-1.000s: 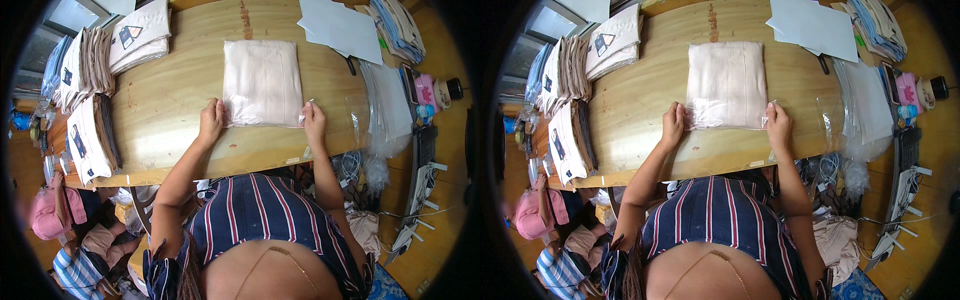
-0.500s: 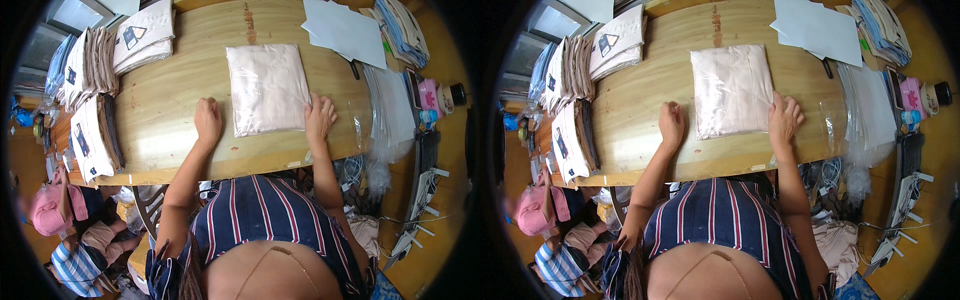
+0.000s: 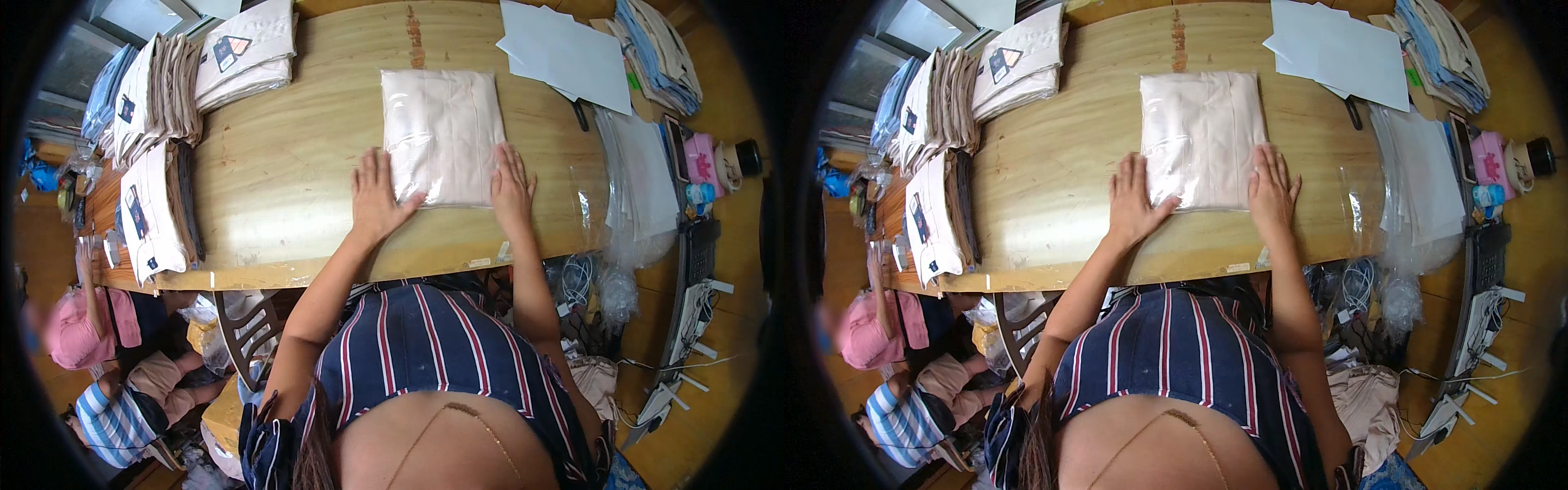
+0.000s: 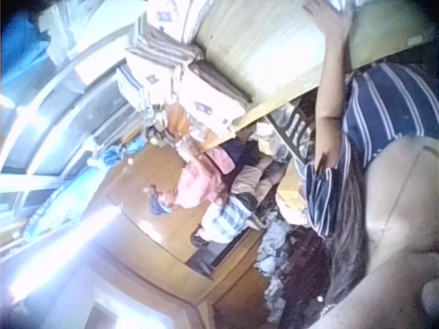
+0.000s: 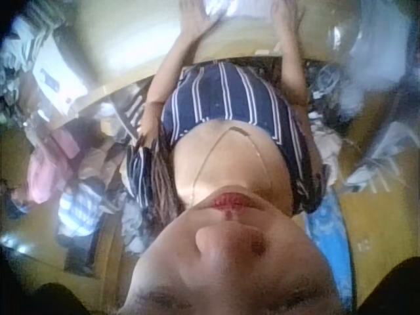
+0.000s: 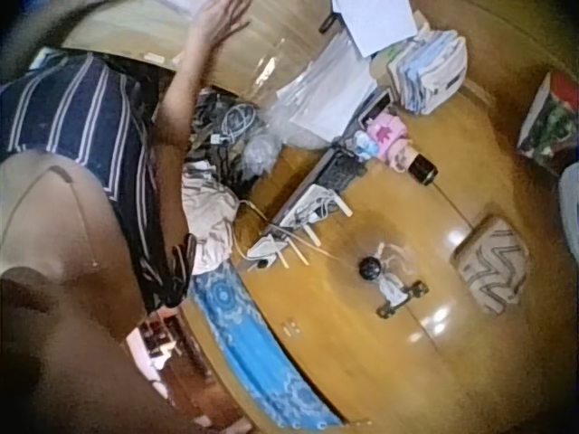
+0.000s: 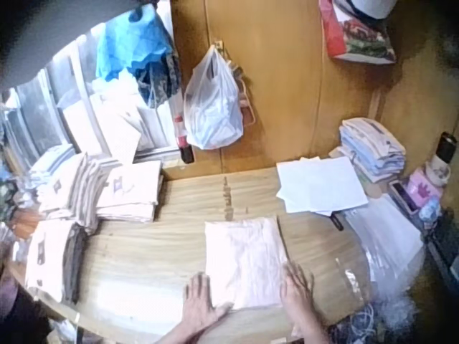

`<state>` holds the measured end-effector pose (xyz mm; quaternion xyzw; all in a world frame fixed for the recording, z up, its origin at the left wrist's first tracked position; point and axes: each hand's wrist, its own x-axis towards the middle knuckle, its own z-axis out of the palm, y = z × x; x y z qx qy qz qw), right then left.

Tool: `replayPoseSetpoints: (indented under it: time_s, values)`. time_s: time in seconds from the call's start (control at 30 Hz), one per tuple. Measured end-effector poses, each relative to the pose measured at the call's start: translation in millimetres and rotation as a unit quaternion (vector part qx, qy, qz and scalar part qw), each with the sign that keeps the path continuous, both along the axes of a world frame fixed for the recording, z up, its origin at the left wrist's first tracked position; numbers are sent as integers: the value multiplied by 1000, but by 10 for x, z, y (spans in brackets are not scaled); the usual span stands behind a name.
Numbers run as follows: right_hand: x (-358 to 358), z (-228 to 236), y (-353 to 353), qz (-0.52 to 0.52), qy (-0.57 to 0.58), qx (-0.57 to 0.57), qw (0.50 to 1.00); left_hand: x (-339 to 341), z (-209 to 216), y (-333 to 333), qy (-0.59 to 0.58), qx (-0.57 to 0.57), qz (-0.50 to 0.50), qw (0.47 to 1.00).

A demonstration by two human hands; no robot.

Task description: The person places a folded shirt into a plastic bag, inserts a white cardboard sheet, seals the bag by hand, and stacks it with others on a table.

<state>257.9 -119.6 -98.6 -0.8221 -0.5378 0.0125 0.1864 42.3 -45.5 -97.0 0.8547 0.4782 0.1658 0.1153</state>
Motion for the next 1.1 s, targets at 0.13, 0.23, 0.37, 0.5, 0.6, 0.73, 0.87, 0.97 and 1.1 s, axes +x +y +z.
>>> replayPoseSetpoints:
  time_s: [0.13,0.23,0.37,0.5,0.6,0.73,0.87,0.97,1.1]
  values:
    - [198,33,-364,35,187,81,978,-240,111,-261,-138,-38,28,989]
    - [62,187,-564,81,137,-8,987,-229,108,-362,-151,-60,-19,987]
    - [-58,26,-374,11,83,106,991,-122,-125,-106,-211,19,-47,976]
    - [133,119,-359,10,124,183,975,-71,407,-11,-251,163,-49,953]
    - [238,944,-388,48,162,322,932,-27,935,29,-316,305,-76,895]
    - [288,1346,-223,27,284,447,848,45,1223,59,-424,228,-48,875]
    - [410,902,152,-37,187,290,938,147,748,283,-200,81,93,972]
    - [455,432,218,-89,52,77,992,294,464,211,-39,-12,112,993]
    - [-29,415,308,-46,-59,44,996,905,211,-193,22,35,66,997]
